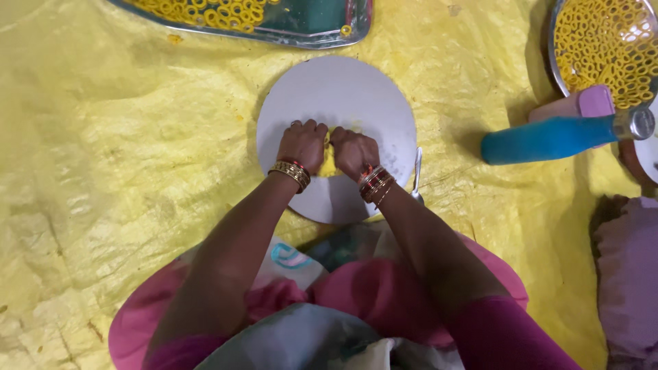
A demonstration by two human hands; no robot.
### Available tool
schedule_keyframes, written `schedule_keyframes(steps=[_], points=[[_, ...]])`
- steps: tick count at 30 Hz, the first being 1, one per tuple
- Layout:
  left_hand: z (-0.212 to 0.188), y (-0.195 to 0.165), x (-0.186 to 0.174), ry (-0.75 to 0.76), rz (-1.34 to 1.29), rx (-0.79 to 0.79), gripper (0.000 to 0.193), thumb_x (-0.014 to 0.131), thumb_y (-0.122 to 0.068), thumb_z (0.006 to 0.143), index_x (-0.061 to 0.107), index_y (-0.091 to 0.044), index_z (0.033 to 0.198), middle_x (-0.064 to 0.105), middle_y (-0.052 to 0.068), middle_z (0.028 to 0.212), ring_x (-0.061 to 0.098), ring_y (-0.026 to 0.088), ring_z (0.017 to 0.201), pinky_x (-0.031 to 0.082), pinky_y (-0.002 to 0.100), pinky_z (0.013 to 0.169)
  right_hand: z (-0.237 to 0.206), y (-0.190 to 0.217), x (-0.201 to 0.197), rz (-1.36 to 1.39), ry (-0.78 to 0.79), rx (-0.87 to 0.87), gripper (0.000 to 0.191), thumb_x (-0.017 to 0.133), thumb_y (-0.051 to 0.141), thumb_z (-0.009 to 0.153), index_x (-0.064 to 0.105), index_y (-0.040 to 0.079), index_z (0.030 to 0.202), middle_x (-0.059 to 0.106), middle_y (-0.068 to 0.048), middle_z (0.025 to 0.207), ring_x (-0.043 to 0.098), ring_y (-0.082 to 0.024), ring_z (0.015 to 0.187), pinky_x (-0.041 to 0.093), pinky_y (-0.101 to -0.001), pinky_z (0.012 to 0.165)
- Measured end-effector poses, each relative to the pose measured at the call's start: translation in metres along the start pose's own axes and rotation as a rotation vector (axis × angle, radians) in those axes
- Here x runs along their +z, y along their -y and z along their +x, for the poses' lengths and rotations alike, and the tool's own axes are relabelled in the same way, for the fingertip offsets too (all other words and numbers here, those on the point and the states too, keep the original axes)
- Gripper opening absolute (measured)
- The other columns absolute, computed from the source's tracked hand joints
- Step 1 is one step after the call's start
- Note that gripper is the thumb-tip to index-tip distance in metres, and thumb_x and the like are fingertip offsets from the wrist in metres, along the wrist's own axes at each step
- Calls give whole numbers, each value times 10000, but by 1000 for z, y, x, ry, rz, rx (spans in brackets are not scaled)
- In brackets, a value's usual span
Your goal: The person kneads a yellow dough on a white circular board using both hands. They repeatedly press, fold, and roll the dough to prepare it for shaping. Trays of yellow ring-shaped snacks are visible nearby.
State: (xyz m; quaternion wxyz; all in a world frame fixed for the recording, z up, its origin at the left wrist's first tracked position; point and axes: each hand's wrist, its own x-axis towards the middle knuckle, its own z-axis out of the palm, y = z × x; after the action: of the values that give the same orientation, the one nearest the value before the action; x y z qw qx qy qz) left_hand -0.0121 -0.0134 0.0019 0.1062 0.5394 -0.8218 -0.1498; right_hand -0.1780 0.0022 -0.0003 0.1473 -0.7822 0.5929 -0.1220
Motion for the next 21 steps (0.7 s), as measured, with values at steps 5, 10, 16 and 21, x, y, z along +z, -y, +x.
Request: schedule_keyframes(steps=[5, 10, 16, 21], points=[[-6, -6, -12, -28, 26, -21, 173, 598, -152, 909, 682, -113, 1054, 666, 124, 1073, 641, 370, 1007, 527, 504, 842, 0, 9, -9, 64, 4, 85, 163, 556, 195, 958, 653, 63, 959, 727, -188, 897, 697, -395, 818, 538, -506, 712], [-17, -14, -51, -72, -82, 11, 245, 654, -166, 880, 681, -133, 1121, 632, 115, 1135, 600, 371, 1081, 502, 513, 885, 0, 11, -49, 198, -10, -17, 216, 634, 220, 962, 707, 55, 1081, 729, -202, 1048, 673, -411, 959, 529, -496, 826], [-28, -20, -77, -391, -78, 186, 413, 741, -185, 783, 677, -106, 1183, 619, 152, 1208, 582, 379, 1138, 464, 528, 916, -16, 7, -73, 153, -310, -284, 393, 685, 39, 810, 706, 30, 1202, 713, -179, 1211, 652, -404, 1111, 485, -488, 980], [-37, -11, -57, 97, -62, 56, 349, 745, -174, 822, 676, -140, 1162, 631, 93, 1232, 581, 313, 1202, 469, 499, 973, -29, -6, -34, 180, -81, -319, 443, 677, -15, 756, 751, 63, 1186, 682, -208, 1297, 649, -385, 1157, 508, -439, 975]])
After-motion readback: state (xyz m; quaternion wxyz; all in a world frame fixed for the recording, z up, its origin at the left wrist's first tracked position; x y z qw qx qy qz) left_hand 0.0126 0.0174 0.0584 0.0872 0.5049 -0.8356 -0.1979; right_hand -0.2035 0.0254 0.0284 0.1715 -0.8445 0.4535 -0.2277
